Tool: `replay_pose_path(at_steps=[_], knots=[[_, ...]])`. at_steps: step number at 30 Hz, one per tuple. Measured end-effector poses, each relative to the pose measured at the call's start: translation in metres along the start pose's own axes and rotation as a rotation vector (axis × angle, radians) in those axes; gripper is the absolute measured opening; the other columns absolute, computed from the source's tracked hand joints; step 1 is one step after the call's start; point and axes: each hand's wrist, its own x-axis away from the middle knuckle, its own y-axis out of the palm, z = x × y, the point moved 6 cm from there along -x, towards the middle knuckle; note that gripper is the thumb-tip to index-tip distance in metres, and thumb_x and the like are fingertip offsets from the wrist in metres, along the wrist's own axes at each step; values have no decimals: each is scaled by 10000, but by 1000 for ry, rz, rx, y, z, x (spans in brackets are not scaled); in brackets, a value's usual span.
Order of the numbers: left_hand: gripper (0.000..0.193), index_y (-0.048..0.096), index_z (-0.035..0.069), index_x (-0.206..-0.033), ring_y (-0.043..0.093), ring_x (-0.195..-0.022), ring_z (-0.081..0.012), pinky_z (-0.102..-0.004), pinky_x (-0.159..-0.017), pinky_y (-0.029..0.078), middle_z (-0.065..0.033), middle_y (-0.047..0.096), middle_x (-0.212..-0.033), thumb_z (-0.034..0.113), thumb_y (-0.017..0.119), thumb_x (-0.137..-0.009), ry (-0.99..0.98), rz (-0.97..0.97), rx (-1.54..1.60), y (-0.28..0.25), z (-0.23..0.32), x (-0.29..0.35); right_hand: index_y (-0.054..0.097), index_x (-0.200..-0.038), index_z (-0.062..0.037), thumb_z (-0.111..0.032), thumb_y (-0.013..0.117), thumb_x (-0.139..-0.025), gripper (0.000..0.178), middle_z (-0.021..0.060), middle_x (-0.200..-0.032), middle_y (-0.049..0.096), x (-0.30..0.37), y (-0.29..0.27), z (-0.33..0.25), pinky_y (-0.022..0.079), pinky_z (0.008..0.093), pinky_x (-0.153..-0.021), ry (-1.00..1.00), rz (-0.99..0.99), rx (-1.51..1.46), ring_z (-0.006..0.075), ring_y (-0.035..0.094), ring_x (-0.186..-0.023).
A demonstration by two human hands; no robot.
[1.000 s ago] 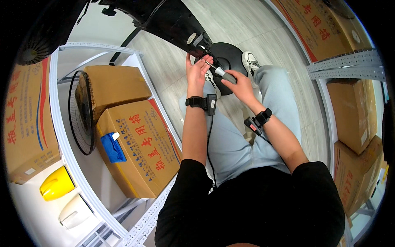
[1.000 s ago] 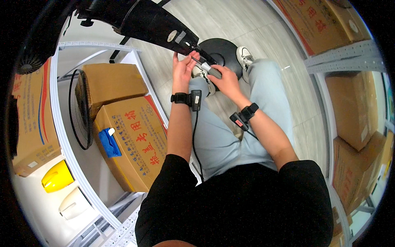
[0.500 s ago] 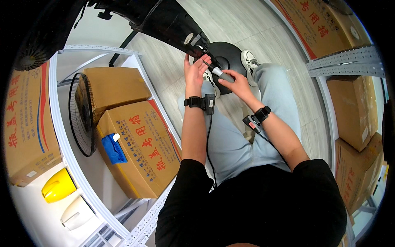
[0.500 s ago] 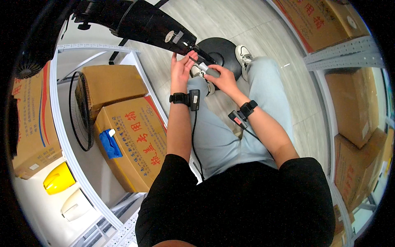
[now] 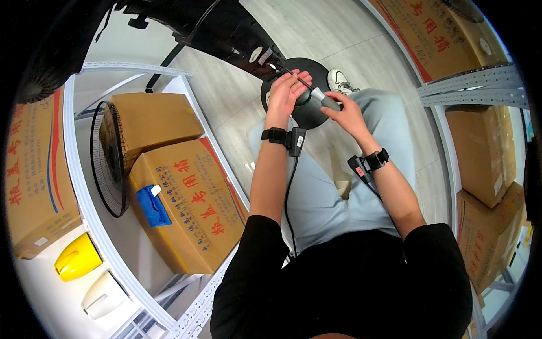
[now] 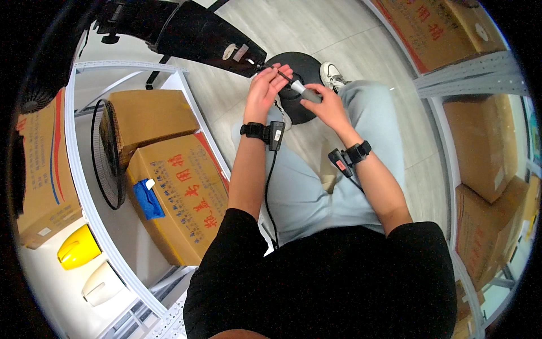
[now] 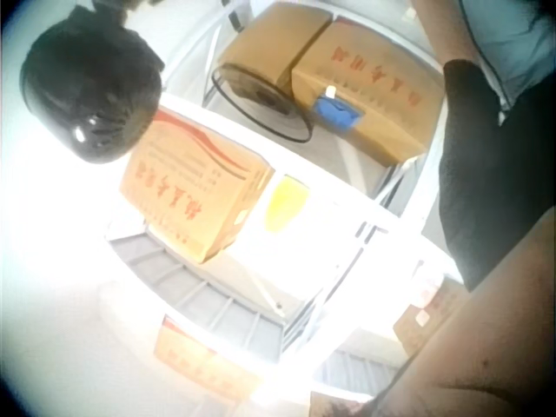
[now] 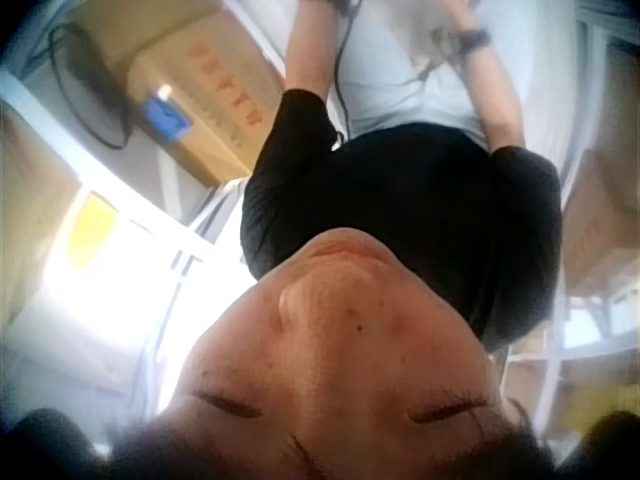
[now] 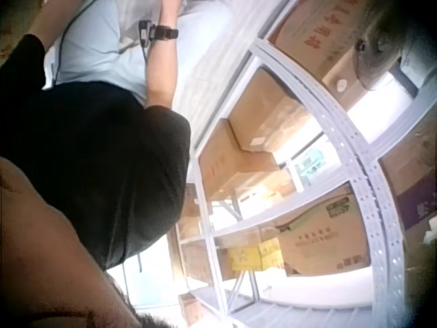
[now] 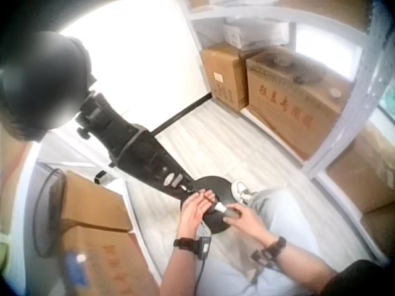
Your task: The person assembles a standing fan by attaching the motor housing to the base and securing it with a screwdriver. They then adjust the fan head and tighten the connection.
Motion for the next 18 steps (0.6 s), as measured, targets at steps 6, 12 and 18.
replay_pose_path(at_steps=[6,12,18], knots=[[277,435,-88,-1194,578,-1097,-342,-443,-968,487,-248,551,-1178,31,468,-947,120,19,98,6,-3,-21,635,-1137,-129,-255,740,-722,446,132,-939,636,-14,-10,-33,487,348,-777,-86,47,147,267,629,-878],[275,424,-94,-1193,571,-1101,-350,-453,-977,479,-252,543,-1178,16,464,-944,114,70,129,7,-7,-24,642,-1133,-128,-253,730,-736,426,142,-942,631,-21,-17,-28,487,354,-788,-108,31,179,288,627,-885],[289,400,-110,-1206,543,-1142,-363,-467,-1005,459,-267,522,-1210,36,454,-962,200,131,169,5,1,-24,656,-1124,-120,-260,729,-748,408,140,-950,631,-26,-11,-45,487,351,-801,-196,75,191,296,621,-890]])
